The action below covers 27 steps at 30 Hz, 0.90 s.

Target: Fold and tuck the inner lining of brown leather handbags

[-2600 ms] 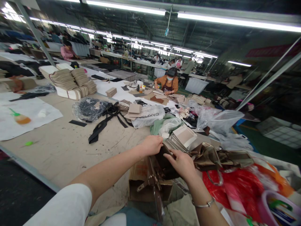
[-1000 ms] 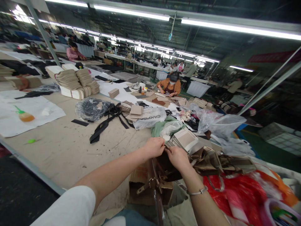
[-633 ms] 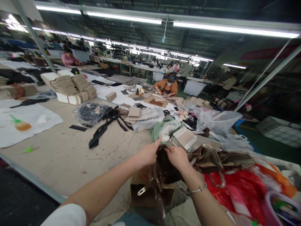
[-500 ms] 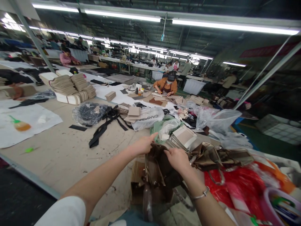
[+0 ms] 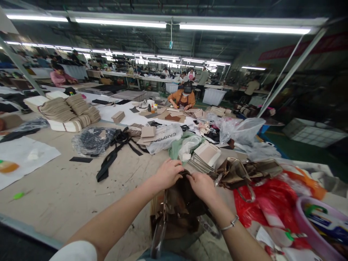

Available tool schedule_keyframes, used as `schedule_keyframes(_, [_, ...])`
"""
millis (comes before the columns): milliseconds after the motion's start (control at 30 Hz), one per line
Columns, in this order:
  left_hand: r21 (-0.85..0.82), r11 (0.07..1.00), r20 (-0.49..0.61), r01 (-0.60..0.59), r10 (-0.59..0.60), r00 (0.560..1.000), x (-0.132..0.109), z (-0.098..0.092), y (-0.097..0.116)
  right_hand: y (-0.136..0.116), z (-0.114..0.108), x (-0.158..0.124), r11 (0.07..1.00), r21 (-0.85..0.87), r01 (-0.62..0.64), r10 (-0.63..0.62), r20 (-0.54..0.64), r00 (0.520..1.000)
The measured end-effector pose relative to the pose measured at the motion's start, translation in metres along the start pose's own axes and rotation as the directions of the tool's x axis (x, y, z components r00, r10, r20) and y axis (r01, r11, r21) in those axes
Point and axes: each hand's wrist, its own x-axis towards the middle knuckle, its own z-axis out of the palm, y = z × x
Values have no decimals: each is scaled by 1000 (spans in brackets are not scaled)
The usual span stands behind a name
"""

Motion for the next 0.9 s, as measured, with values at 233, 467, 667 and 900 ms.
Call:
schedule_keyframes(233, [-6, 994, 17, 107, -107, 994, 5, 11, -3, 5, 1, -3, 994, 61, 89, -89, -5, 996])
schedule_keyframes(467, [30, 990, 7, 139, -139, 990, 7, 13, 3, 11, 0, 0, 988, 105, 116, -112, -45, 993])
schedule_keyframes(667, [-15, 989, -2, 148, -148, 989, 7, 14, 4, 5, -4, 10, 994, 58, 97, -96, -28, 995])
schedule_keyframes(900, [-186, 968, -86, 167, -185, 979, -8, 11, 0, 5, -2, 14, 996, 44, 73, -72, -17, 997])
